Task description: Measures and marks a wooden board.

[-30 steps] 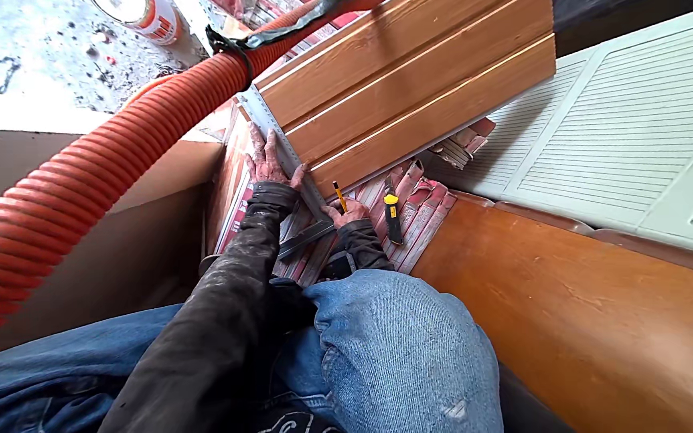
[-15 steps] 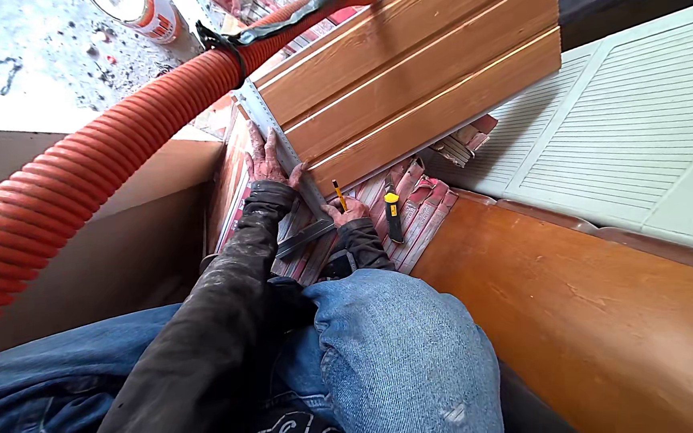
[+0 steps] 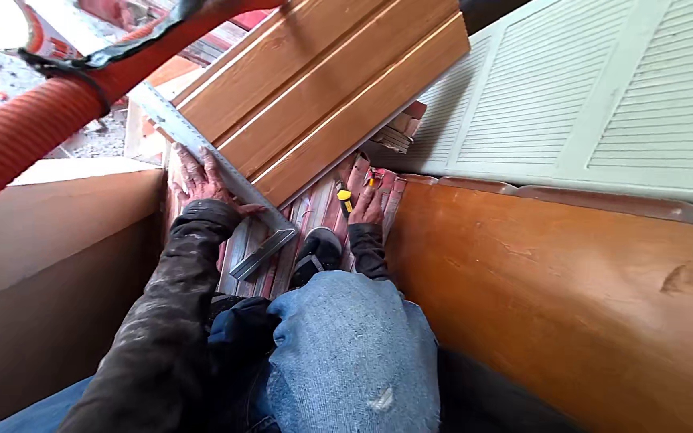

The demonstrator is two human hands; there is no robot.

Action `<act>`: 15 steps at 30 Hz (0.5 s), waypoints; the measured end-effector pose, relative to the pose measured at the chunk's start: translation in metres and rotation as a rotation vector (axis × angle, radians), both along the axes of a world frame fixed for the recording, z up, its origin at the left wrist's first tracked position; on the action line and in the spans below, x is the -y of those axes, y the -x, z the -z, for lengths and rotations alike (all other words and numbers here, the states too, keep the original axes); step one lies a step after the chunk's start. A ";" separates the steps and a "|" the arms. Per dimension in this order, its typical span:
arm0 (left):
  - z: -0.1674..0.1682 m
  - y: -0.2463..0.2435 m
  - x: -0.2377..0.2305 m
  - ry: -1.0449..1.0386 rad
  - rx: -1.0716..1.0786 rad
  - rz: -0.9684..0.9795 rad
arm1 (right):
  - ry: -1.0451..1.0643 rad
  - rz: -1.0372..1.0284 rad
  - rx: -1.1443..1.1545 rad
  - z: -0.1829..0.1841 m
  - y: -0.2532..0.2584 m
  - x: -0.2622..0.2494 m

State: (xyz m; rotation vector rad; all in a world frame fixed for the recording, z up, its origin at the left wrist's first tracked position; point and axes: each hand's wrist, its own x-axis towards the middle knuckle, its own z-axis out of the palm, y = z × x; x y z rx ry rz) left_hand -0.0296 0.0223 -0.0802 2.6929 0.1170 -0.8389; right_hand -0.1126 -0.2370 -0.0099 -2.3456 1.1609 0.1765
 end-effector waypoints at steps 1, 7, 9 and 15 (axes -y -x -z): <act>0.000 -0.001 0.000 0.000 0.002 -0.002 | 0.072 -0.010 -0.017 0.007 0.008 0.016; -0.003 -0.005 0.002 -0.024 -0.036 -0.016 | 0.115 -0.059 -0.334 0.017 0.033 0.054; -0.015 -0.008 0.006 -0.023 -0.071 -0.017 | 0.122 -0.084 -0.316 0.006 0.026 0.048; -0.034 -0.014 0.011 -0.041 -0.150 -0.040 | 0.049 -0.354 -0.363 0.004 0.005 0.001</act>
